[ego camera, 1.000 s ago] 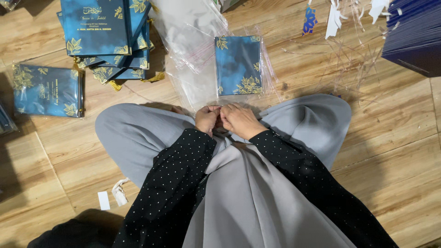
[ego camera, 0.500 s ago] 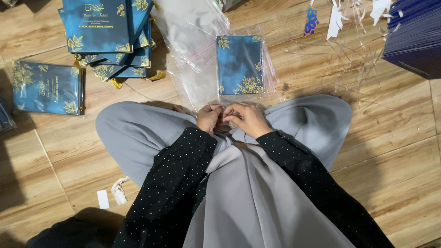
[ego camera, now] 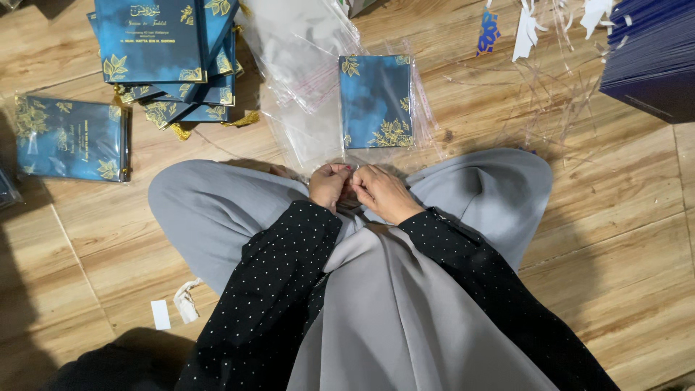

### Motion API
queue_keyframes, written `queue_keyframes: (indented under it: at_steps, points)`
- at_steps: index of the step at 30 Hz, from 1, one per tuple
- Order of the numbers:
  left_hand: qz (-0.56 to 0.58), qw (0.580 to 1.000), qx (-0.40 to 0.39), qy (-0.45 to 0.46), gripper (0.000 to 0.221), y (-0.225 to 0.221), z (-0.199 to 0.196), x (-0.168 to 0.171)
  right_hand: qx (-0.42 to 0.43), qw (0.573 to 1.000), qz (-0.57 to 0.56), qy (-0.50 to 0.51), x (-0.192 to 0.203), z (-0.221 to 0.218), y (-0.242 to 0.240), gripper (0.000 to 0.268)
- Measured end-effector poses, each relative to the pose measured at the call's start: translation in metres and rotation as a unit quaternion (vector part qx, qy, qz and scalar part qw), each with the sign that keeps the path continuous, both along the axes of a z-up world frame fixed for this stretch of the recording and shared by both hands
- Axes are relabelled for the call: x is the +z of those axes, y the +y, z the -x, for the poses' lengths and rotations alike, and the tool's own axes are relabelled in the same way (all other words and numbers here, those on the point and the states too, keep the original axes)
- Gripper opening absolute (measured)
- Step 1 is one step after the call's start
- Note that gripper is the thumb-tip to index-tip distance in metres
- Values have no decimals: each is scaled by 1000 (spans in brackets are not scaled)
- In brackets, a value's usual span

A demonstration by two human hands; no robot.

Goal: The person inserts blue books with gold patterns into individual clear plastic sleeves by hand, smooths the plastic, and sets them aside.

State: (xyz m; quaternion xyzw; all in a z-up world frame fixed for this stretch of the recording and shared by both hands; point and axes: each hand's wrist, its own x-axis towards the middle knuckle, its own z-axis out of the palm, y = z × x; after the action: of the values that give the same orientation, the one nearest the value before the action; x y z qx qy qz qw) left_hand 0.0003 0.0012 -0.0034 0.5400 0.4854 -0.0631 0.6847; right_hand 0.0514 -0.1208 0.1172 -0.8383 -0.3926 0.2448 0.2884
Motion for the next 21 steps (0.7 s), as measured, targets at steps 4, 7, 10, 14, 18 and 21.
queue_keyframes:
  at_steps: [4, 7, 10, 14, 18, 21]
  points:
    - [-4, 1000, 4, -12, 11, 0, 1, 0, -8, 999, -24, -20, 9, 0, -1, 10]
    - [23, 999, 16, -22, 11, -3, 0, 13, -64, 996, -60, 19, 14, -1, 1, 7]
    - [38, 999, 19, -27, 11, -3, 1, 22, -123, 983, -96, 99, 7, -1, 2, 6]
    - [28, 999, 11, -23, 10, -2, 2, 30, -148, 963, -123, 186, -10, -2, 1, 8]
    - [-19, 999, -29, -9, 8, 1, 1, 11, -151, 957, -129, 211, -26, -5, 0, 12]
    - [-44, 997, -60, -5, 8, 2, 2, 7, -107, 962, -129, 216, -24, -7, 0, 9]
